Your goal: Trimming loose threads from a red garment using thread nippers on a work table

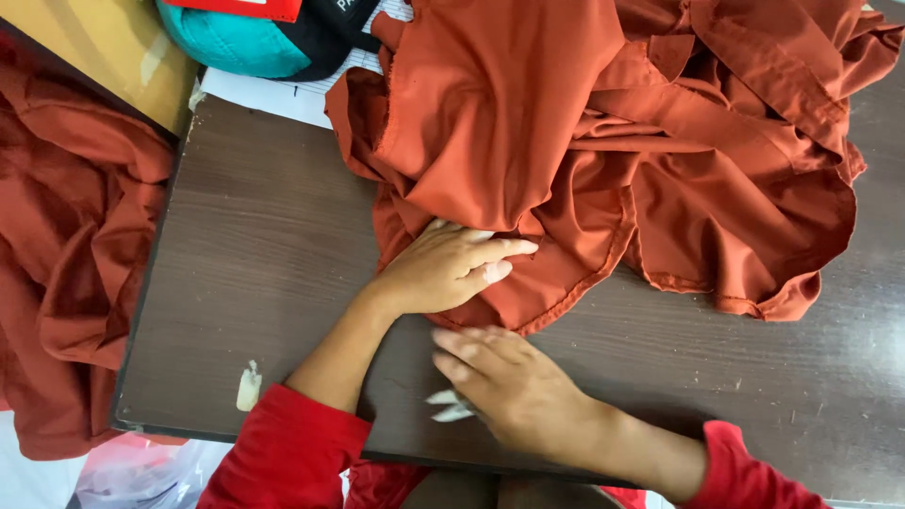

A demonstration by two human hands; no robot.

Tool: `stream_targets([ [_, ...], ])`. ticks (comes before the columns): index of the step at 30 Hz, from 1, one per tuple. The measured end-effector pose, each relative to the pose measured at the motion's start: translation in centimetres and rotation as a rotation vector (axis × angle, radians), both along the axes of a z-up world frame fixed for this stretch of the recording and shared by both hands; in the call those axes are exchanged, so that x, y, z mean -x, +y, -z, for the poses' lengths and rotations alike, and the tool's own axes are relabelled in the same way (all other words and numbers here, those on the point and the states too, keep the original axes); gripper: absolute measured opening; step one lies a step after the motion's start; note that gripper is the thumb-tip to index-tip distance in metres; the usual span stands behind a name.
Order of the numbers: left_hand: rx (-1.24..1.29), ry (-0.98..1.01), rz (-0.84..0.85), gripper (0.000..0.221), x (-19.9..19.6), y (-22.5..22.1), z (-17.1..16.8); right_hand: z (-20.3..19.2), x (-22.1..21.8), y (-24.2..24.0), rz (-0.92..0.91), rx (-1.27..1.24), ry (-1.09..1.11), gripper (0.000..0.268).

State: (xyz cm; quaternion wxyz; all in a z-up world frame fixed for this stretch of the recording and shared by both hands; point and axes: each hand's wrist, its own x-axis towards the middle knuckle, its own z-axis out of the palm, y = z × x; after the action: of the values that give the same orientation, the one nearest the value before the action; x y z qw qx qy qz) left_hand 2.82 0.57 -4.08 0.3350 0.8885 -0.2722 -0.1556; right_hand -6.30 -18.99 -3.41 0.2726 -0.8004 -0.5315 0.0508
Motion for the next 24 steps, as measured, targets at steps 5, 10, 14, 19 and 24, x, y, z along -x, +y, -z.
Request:
stream_targets([
  [5, 0.019, -0.171, -0.002, 0.043, 0.1, -0.3, 1.0, -0.8, 1.2, 0.8, -0.230, -0.073, 0.028, 0.043],
  [10, -0.109, -0.064, -0.052, 0.047, 0.4, -0.9, -0.6, -6.3, -0.7, -2.2, -0.379, 0.135, 0.759, 0.031],
  [14, -0.108, -0.096, -0.055, 0.038, 0.5, -1.1, -0.3, -2.6, -2.7, -5.1, 0.027, -0.242, 0.252, 0.034],
  [19, 0.204, -0.036, -0.196, 0.025, 1.0, -0.3, -0.8, 0.2, -5.9, -8.2, 0.634, -0.261, 0.230, 0.028],
  [24, -0.463, -0.266, -0.762, 0.025, 0.2, 4.6, 0.0, 1.4, -7.6, -9.7, 0.997, -0.113, 0.383, 0.034],
])
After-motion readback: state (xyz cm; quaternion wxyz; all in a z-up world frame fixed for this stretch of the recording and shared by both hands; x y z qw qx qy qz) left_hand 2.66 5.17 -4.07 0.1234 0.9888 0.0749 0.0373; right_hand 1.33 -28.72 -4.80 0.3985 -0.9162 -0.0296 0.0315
